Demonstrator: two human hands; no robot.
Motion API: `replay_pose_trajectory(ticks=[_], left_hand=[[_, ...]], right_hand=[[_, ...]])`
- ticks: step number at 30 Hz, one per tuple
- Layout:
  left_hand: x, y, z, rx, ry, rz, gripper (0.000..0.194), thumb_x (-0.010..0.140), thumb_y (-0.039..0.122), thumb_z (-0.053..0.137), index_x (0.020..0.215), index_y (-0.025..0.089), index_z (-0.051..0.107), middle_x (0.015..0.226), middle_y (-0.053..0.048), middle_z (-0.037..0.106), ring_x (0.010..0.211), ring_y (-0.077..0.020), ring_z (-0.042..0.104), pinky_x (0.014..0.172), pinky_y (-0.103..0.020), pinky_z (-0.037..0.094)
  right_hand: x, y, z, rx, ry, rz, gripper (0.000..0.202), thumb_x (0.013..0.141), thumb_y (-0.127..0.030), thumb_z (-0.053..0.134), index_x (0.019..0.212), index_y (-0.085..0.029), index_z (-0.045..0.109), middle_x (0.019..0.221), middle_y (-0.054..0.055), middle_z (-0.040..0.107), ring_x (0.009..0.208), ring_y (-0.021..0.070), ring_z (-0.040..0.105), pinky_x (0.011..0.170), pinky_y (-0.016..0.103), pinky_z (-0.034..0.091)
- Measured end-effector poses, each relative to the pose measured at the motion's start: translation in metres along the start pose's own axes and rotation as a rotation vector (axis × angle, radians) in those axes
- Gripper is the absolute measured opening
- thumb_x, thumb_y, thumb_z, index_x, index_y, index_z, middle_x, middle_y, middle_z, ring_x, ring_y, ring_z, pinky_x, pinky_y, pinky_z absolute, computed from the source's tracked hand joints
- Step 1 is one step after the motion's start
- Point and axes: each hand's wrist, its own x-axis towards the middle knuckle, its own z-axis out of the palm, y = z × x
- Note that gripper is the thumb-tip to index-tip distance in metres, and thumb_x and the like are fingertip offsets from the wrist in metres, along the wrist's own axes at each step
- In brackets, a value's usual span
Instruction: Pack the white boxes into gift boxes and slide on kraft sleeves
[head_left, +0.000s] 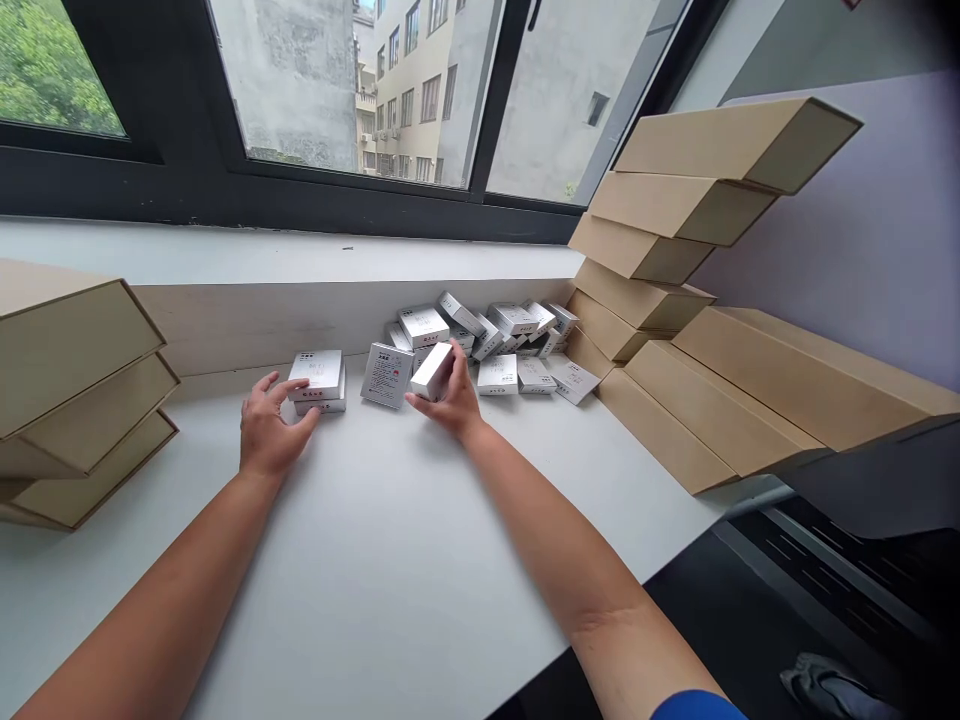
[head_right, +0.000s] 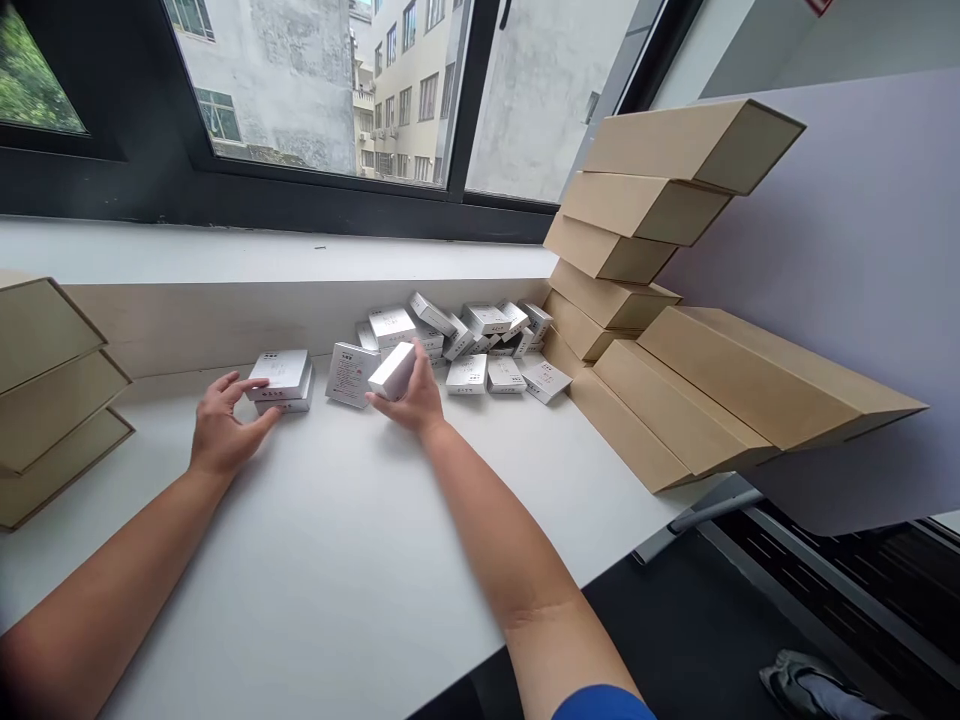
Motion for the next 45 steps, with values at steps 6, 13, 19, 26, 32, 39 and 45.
replay_pose_trajectory(ticks=[6, 13, 19, 26, 32, 39, 45], left_hand=[[-0.021, 0.038, 0.022, 0.079, -0.016, 0.449, 0.069, 0.084, 0.035, 0.068, 0.145, 0.020, 0.040, 0.151, -0.017, 0.044, 0.149, -0.0343, 0.031, 0.124, -0.055, 0.022], [-0.022, 0.067, 0.072, -0.016, -0.317, 0.169, 0.113, 0.069, 0.037, 0.077, 0.156, 0.013, 0.008, 0.161, -0.025, 0.024, 0.151, -0.0409, 0.023, 0.120, -0.057, 0.031], [-0.008, 0.063, 0.068, -0.191, -0.462, 0.024, 0.095, 0.071, 0.029, 0.071, 0.154, 0.025, 0.025, 0.133, -0.011, 0.062, 0.113, -0.0292, 0.066, 0.097, -0.046, 0.054], [-0.012, 0.060, 0.070, -0.192, -0.356, -0.047, 0.113, 0.069, 0.037, 0.077, 0.158, 0.031, 0.008, 0.147, -0.014, 0.043, 0.129, -0.0335, 0.051, 0.102, -0.053, 0.048], [-0.009, 0.054, 0.075, -0.286, -0.361, -0.086, 0.117, 0.073, 0.039, 0.076, 0.158, 0.030, -0.003, 0.163, -0.017, 0.019, 0.147, -0.0357, 0.033, 0.116, -0.056, 0.034], [-0.005, 0.053, 0.070, -0.213, -0.366, -0.008, 0.111, 0.066, 0.029, 0.078, 0.158, 0.037, 0.018, 0.165, -0.014, 0.018, 0.143, -0.0407, 0.040, 0.108, -0.060, 0.043], [-0.002, 0.053, 0.072, -0.119, -0.342, -0.043, 0.080, 0.074, 0.036, 0.070, 0.148, 0.028, 0.043, 0.160, -0.016, 0.029, 0.147, -0.0393, 0.036, 0.114, -0.056, 0.039]], right_hand=[[0.005, 0.008, 0.003, 0.166, -0.015, 0.126, 0.127, 0.060, -0.056, 0.085, 0.157, -0.023, 0.009, 0.161, 0.017, 0.025, 0.151, 0.0313, 0.024, 0.122, 0.050, 0.028], [0.004, -0.018, 0.016, 0.740, -0.541, 0.219, 0.091, 0.061, -0.049, 0.083, 0.137, -0.018, 0.043, 0.125, 0.014, 0.063, 0.117, 0.0309, 0.062, 0.102, 0.046, 0.050], [0.005, -0.029, 0.015, 0.848, -0.696, 0.209, 0.060, 0.066, -0.052, 0.076, 0.115, -0.019, 0.062, 0.107, 0.011, 0.070, 0.102, 0.0295, 0.067, 0.093, 0.046, 0.054], [0.005, -0.015, 0.011, 0.506, 0.033, 0.015, 0.101, 0.064, -0.052, 0.081, 0.145, -0.026, 0.028, 0.141, 0.014, 0.048, 0.128, 0.0311, 0.050, 0.109, 0.049, 0.041], [0.007, -0.004, 0.022, 0.251, 0.081, 0.012, 0.112, 0.061, -0.056, 0.084, 0.150, -0.021, 0.026, 0.148, 0.019, 0.042, 0.137, 0.0336, 0.042, 0.112, 0.049, 0.038], [0.001, -0.025, 0.032, 0.644, -0.611, 0.166, 0.096, 0.059, -0.048, 0.090, 0.141, -0.023, 0.046, 0.138, 0.011, 0.055, 0.128, 0.0317, 0.052, 0.108, 0.047, 0.044], [0.001, -0.034, 0.025, 0.745, -0.587, 0.215, 0.073, 0.065, -0.048, 0.082, 0.129, -0.024, 0.054, 0.124, 0.006, 0.064, 0.116, 0.0276, 0.060, 0.096, 0.039, 0.052]])
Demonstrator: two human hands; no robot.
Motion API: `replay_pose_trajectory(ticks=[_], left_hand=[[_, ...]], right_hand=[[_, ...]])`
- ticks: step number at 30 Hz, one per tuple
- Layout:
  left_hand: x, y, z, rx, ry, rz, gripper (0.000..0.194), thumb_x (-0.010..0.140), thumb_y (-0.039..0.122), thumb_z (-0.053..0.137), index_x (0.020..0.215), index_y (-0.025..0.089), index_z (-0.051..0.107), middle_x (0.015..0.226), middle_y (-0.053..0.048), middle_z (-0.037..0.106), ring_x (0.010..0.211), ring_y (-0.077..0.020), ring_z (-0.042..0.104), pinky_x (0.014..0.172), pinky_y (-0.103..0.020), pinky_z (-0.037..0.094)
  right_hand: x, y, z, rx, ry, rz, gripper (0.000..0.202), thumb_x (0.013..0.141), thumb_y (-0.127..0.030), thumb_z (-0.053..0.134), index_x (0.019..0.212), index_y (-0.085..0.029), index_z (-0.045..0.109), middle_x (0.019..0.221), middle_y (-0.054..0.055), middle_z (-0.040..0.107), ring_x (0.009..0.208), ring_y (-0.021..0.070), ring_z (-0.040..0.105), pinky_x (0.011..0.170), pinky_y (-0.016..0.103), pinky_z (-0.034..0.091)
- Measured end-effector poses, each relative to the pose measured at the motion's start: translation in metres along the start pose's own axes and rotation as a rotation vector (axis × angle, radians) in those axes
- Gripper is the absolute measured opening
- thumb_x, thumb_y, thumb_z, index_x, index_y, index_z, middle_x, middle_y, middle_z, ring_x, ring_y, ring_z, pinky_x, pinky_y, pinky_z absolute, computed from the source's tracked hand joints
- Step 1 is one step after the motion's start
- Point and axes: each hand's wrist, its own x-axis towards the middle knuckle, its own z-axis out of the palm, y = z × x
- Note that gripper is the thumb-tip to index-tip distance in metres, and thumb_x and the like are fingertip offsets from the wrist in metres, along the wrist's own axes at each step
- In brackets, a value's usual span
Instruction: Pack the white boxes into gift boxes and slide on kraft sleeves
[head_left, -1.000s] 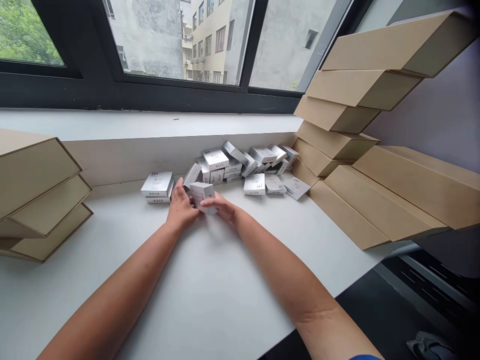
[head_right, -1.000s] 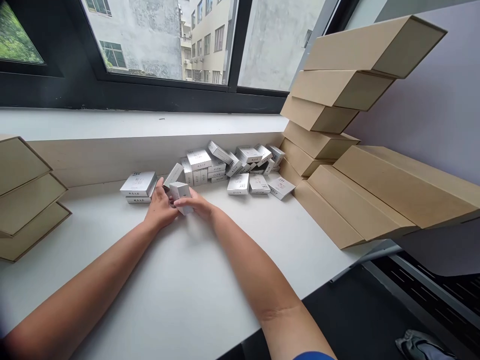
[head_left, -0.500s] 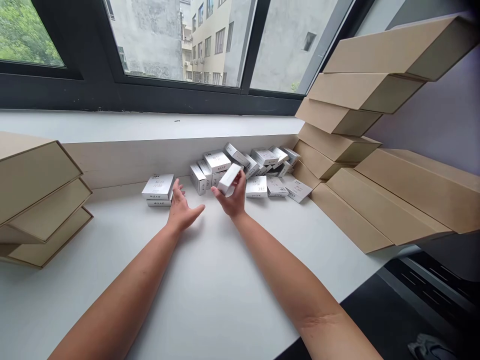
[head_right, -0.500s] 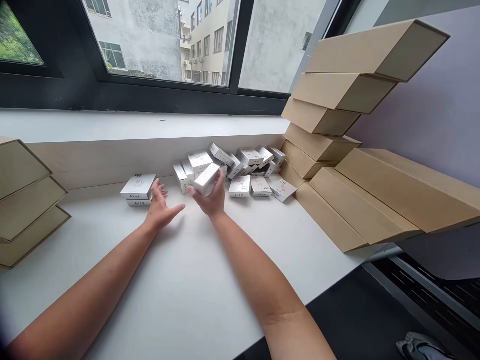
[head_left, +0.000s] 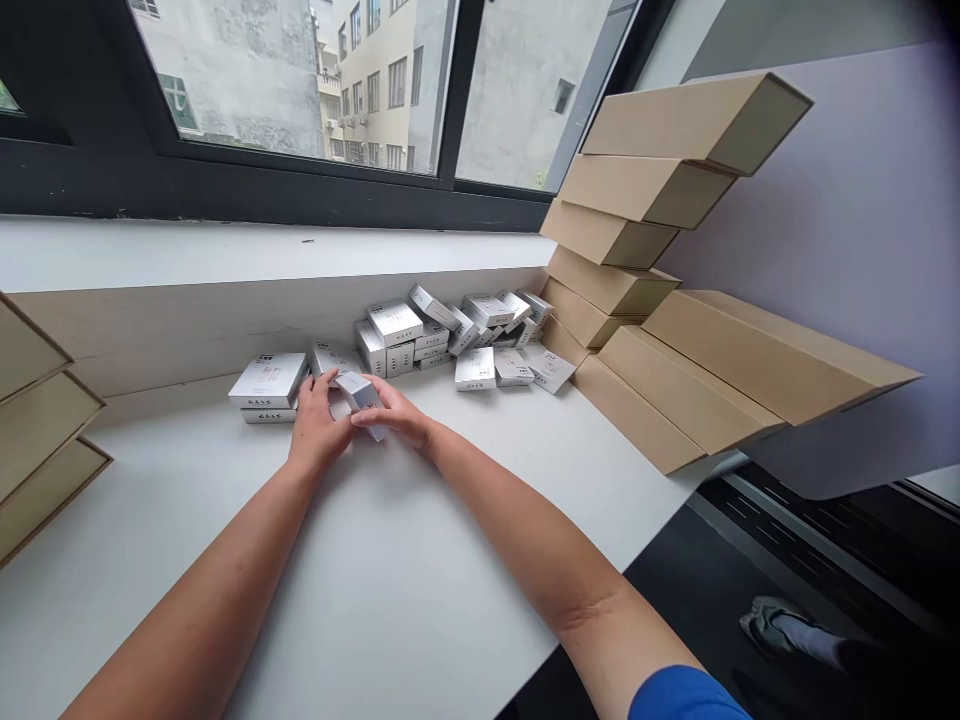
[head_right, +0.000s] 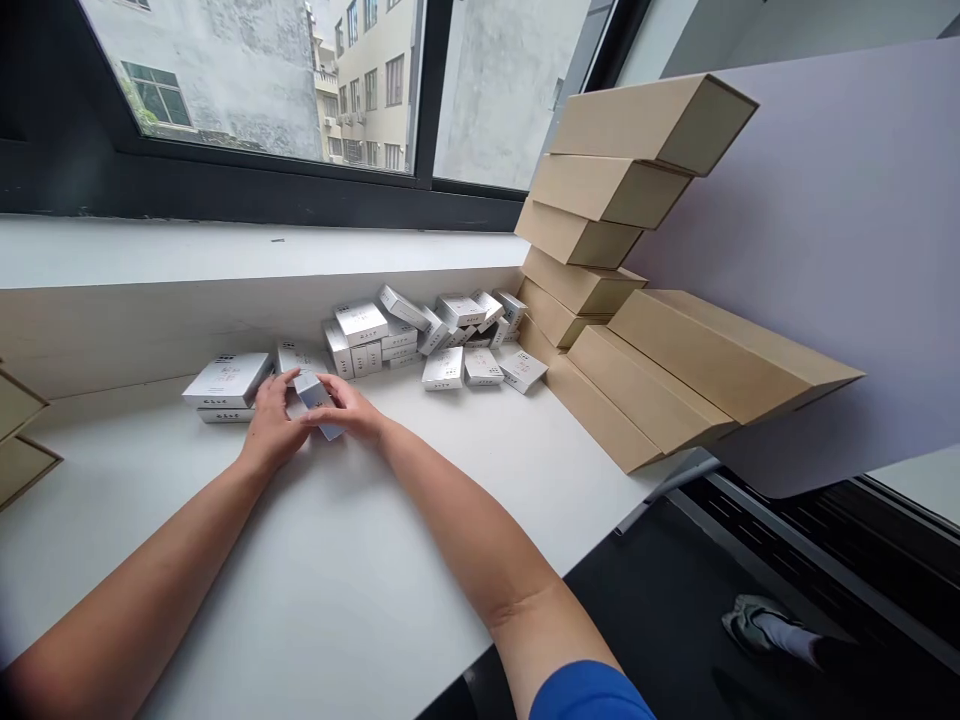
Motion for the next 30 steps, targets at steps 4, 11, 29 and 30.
replay_pose_trajectory(ticks=[4, 11, 29, 30], left_hand=[[0.001, 0.003, 0.003, 0.135, -0.007, -0.018, 0.077, 0.078, 0.046, 0.065, 0.145, 0.014, 0.043, 0.162, -0.023, 0.026, 0.149, -0.0412, 0.031, 0.117, -0.058, 0.035], [-0.002, 0.001, 0.007, 0.366, -0.117, 0.088, 0.080, 0.084, 0.057, 0.054, 0.150, 0.016, 0.036, 0.166, -0.014, 0.028, 0.151, -0.0376, 0.026, 0.121, -0.056, 0.027], [-0.153, 0.049, -0.012, 0.512, -0.240, 0.366, 0.064, 0.088, 0.040, 0.056, 0.145, 0.015, 0.042, 0.151, -0.023, 0.048, 0.114, -0.0355, 0.062, 0.093, -0.048, 0.049], [-0.157, 0.051, -0.011, 0.519, -0.257, 0.372, 0.062, 0.089, 0.040, 0.055, 0.145, 0.014, 0.044, 0.152, -0.024, 0.045, 0.117, -0.0364, 0.061, 0.095, -0.050, 0.049]], right_hand=[[0.000, 0.007, -0.003, 0.003, 0.143, -0.061, 0.082, 0.066, -0.053, 0.081, 0.135, -0.024, 0.047, 0.131, 0.008, 0.059, 0.118, 0.0269, 0.059, 0.100, 0.039, 0.050], [-0.003, 0.018, -0.014, -0.459, 0.433, -0.230, 0.111, 0.062, -0.057, 0.086, 0.153, -0.023, 0.032, 0.152, 0.011, 0.043, 0.140, 0.0286, 0.041, 0.116, 0.042, 0.037], [-0.025, -0.096, -0.016, -0.879, -0.216, 0.165, 0.086, 0.063, -0.037, 0.080, 0.141, -0.029, 0.043, 0.128, 0.008, 0.059, 0.117, 0.0316, 0.059, 0.093, 0.047, 0.052], [-0.028, -0.092, -0.011, -0.955, -0.207, 0.209, 0.091, 0.058, -0.035, 0.083, 0.140, -0.029, 0.044, 0.128, 0.009, 0.058, 0.121, 0.0351, 0.056, 0.097, 0.051, 0.050]])
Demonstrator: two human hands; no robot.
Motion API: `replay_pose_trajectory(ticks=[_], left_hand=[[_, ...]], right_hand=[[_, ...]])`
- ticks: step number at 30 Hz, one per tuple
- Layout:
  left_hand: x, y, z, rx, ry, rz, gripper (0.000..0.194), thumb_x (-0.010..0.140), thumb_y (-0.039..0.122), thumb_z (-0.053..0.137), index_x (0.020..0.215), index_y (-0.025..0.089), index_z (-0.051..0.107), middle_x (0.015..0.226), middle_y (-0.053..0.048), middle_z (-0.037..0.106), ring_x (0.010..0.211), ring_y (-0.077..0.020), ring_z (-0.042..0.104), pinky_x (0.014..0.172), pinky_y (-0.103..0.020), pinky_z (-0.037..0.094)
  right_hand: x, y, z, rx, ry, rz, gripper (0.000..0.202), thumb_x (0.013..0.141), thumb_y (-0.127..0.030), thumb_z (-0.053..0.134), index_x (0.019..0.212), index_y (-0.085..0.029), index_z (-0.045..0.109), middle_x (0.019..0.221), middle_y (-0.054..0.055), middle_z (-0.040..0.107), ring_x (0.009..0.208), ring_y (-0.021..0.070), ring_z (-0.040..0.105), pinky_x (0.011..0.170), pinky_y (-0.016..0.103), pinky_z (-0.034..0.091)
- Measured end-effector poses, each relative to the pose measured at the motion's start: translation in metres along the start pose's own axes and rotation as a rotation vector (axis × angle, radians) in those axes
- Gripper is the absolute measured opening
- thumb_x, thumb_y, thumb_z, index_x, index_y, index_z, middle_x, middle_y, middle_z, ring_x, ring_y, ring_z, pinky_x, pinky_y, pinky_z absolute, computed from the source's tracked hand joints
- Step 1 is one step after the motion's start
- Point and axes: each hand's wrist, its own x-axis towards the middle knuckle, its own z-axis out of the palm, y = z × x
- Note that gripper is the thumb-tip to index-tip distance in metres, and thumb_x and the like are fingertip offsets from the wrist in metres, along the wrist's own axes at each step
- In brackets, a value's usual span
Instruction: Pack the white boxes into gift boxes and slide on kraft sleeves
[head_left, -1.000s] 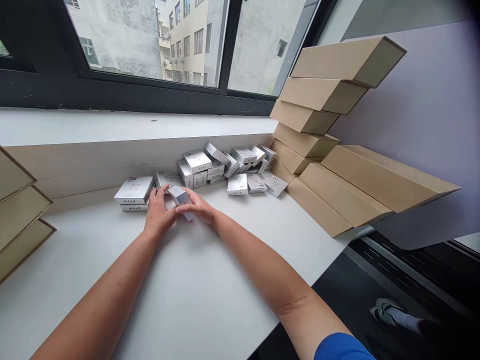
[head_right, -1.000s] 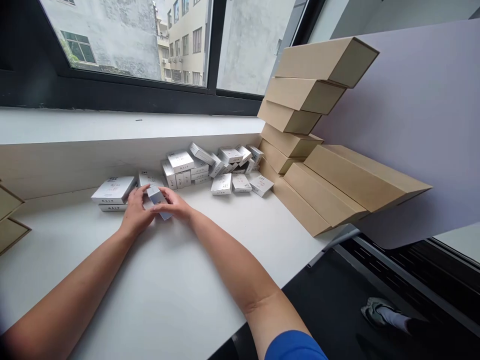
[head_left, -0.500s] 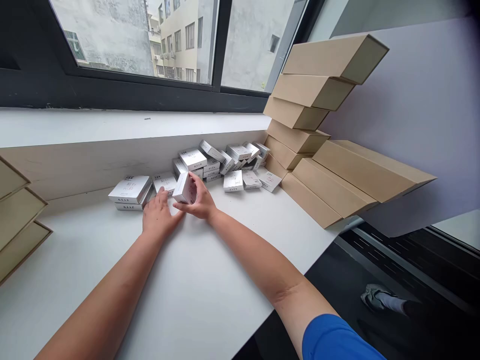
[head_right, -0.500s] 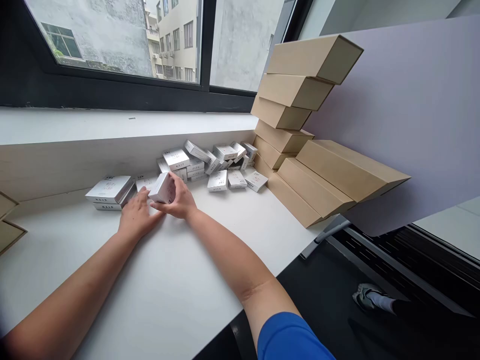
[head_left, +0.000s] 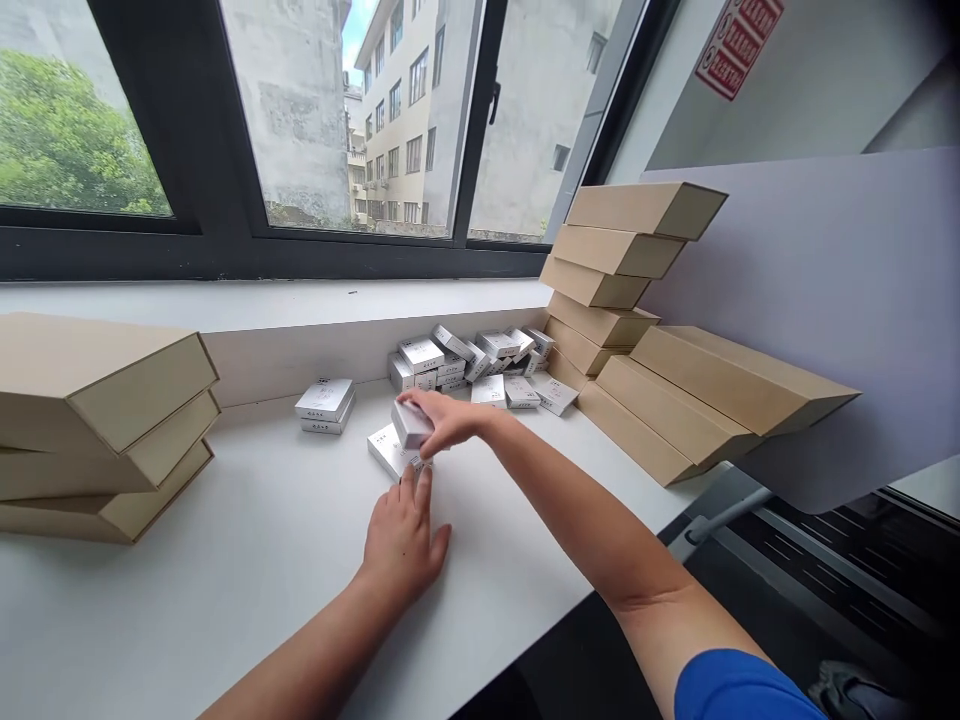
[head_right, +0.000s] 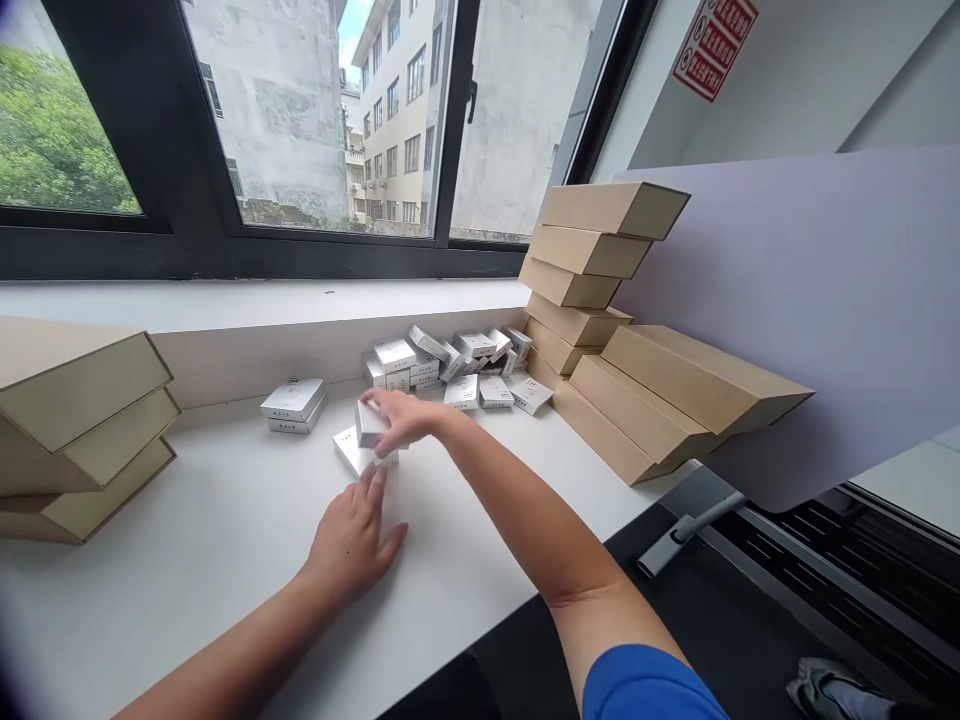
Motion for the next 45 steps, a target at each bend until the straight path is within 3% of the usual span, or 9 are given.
replay_pose_trajectory(ticks=[4, 8, 18, 23, 25, 29, 32, 37, 45], left_hand=[[-0.003, 0.006, -0.001, -0.056, -0.062, 0.096, 0.048, 0.091, 0.033, 0.049, 0.136, 0.014, 0.053, 0.152, -0.023, 0.047, 0.119, -0.0353, 0.061, 0.095, -0.049, 0.050], [0.001, 0.005, -0.003, -0.203, -0.081, 0.192, 0.031, 0.089, 0.024, 0.049, 0.118, 0.019, 0.059, 0.126, -0.015, 0.065, 0.109, -0.0286, 0.064, 0.089, -0.041, 0.053], [0.006, -0.009, -0.012, -0.167, -0.012, 0.288, 0.008, 0.080, 0.015, 0.052, 0.082, 0.021, 0.057, 0.084, -0.006, 0.066, 0.087, -0.0256, 0.060, 0.075, -0.041, 0.049], [0.004, -0.010, -0.011, -0.234, 0.018, 0.264, 0.009, 0.082, 0.018, 0.052, 0.074, 0.022, 0.051, 0.079, -0.003, 0.064, 0.079, -0.0220, 0.057, 0.075, -0.039, 0.047], [0.004, -0.009, -0.009, -0.236, 0.010, 0.267, 0.009, 0.081, 0.018, 0.052, 0.074, 0.022, 0.051, 0.078, -0.003, 0.063, 0.078, -0.0220, 0.057, 0.072, -0.039, 0.046], [0.005, -0.008, -0.007, -0.220, -0.013, 0.187, 0.008, 0.078, 0.015, 0.053, 0.074, 0.022, 0.051, 0.081, -0.005, 0.064, 0.083, -0.0246, 0.059, 0.072, -0.040, 0.046], [0.005, -0.008, -0.006, -0.257, -0.028, 0.152, 0.006, 0.079, 0.017, 0.054, 0.077, 0.022, 0.051, 0.086, -0.006, 0.064, 0.090, -0.0264, 0.059, 0.078, -0.042, 0.048], [0.003, -0.007, -0.004, -0.263, 0.064, 0.062, 0.010, 0.082, 0.025, 0.055, 0.090, 0.020, 0.052, 0.108, -0.012, 0.060, 0.103, -0.0305, 0.055, 0.089, -0.049, 0.048], [0.005, -0.007, -0.005, -0.293, -0.053, 0.141, 0.010, 0.082, 0.024, 0.055, 0.091, 0.022, 0.051, 0.105, -0.009, 0.061, 0.100, -0.0287, 0.057, 0.096, -0.051, 0.047]], right_hand=[[-0.008, 0.001, 0.025, -0.224, -0.005, 0.143, 0.103, 0.043, -0.023, 0.088, 0.137, -0.022, 0.047, 0.129, 0.016, 0.054, 0.130, 0.0450, 0.044, 0.108, 0.061, 0.036], [-0.011, 0.001, 0.028, -0.323, -0.024, 0.146, 0.107, 0.045, -0.020, 0.086, 0.142, -0.021, 0.040, 0.134, 0.015, 0.050, 0.133, 0.0408, 0.041, 0.112, 0.056, 0.033], [0.033, -0.010, 0.031, -0.144, -0.187, 0.154, 0.122, 0.044, -0.044, 0.094, 0.150, -0.026, 0.037, 0.154, 0.016, 0.036, 0.149, 0.0384, 0.025, 0.116, 0.056, 0.033], [0.029, -0.007, 0.039, -0.026, -0.052, 0.262, 0.121, 0.066, -0.072, 0.074, 0.159, -0.023, 0.014, 0.163, 0.020, 0.019, 0.153, 0.0362, 0.018, 0.117, 0.055, 0.031], [0.029, -0.006, 0.047, -0.026, 0.040, 0.332, 0.132, 0.062, -0.076, 0.075, 0.159, -0.017, 0.006, 0.162, 0.026, 0.015, 0.153, 0.0419, 0.012, 0.115, 0.062, 0.028], [0.032, -0.008, 0.055, -0.044, 0.033, 0.390, 0.152, 0.036, -0.056, 0.094, 0.156, -0.012, 0.011, 0.127, 0.028, 0.058, 0.127, 0.0502, 0.050, 0.095, 0.063, 0.046], [0.033, -0.017, 0.049, -0.071, 0.013, 0.280, 0.138, 0.039, -0.035, 0.096, 0.153, -0.024, 0.019, 0.104, 0.014, 0.067, 0.109, 0.0421, 0.062, 0.092, 0.057, 0.048], [0.033, -0.032, 0.044, -0.173, -0.022, 0.120, 0.099, 0.055, -0.025, 0.083, 0.141, -0.025, 0.034, 0.112, 0.011, 0.062, 0.117, 0.0374, 0.056, 0.107, 0.058, 0.038], [0.028, -0.027, 0.036, -0.323, -0.157, 0.206, 0.069, 0.052, -0.022, 0.081, 0.113, -0.024, 0.047, 0.113, 0.008, 0.061, 0.102, 0.0308, 0.060, 0.071, 0.033, 0.050]])
